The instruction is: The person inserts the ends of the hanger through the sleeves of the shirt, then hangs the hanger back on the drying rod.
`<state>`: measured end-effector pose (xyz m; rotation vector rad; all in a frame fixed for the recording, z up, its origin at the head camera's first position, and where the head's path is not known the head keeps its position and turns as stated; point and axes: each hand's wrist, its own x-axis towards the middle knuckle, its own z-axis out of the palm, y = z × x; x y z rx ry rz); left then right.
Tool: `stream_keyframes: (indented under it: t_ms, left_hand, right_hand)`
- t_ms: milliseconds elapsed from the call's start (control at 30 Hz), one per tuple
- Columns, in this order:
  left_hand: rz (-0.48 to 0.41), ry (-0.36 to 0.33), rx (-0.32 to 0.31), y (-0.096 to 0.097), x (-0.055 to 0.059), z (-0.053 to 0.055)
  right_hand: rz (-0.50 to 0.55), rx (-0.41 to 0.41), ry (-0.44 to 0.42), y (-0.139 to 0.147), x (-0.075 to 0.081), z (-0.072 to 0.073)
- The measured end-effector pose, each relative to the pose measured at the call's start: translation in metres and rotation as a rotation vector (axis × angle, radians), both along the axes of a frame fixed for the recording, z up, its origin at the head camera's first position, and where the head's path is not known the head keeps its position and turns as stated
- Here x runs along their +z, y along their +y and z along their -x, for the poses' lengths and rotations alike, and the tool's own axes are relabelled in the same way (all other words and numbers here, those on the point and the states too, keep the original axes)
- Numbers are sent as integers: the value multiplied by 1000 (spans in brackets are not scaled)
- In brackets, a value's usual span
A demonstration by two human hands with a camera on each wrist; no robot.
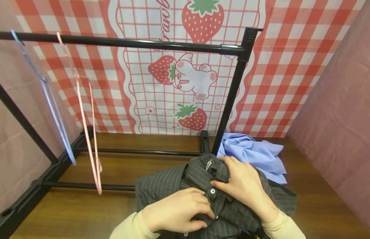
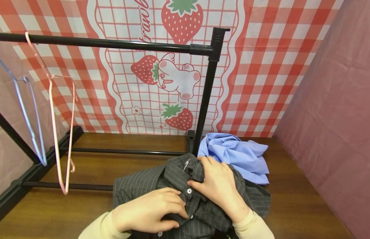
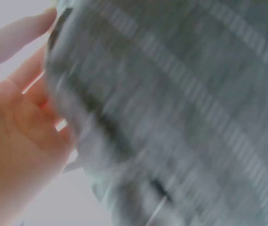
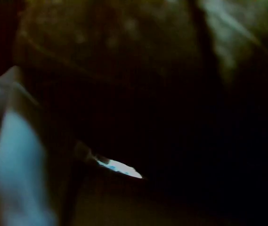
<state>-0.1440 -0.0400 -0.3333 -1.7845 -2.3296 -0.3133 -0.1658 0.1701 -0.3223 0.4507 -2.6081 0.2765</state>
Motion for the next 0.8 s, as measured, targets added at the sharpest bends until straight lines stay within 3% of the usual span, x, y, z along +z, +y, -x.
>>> stream_keyframes:
  t_ms: [133,233,300,433,533,600,700,800]
  left_hand:
    - [-169,-36,110,-10,8,6]
    - [-327,-35,274,-18,7,18]
    - [-364,-53,399,-24,3,27]
    - [-217,-184,593,-41,-2,40]
    - [-99,-311,632,-52,-2,44]
    - [-79,-380,637,-57,-1,46]
    - [-65,-412,661,-65,0,48]
    - [-68,-357,742,-73,1,51]
  right_hand:
    - [34,13,53,3,-7,2]
    - [54,31,109,3,-8,2]
    - [68,45,151,3,-9,1]
    - [96,68,215,3,-9,0]
    - [134,79,273,4,-9,0]
    - [169,85,314,5,-8,0]
    - [224,91,387,7,-6,1]
    - [274,102,457,10,-4,1]
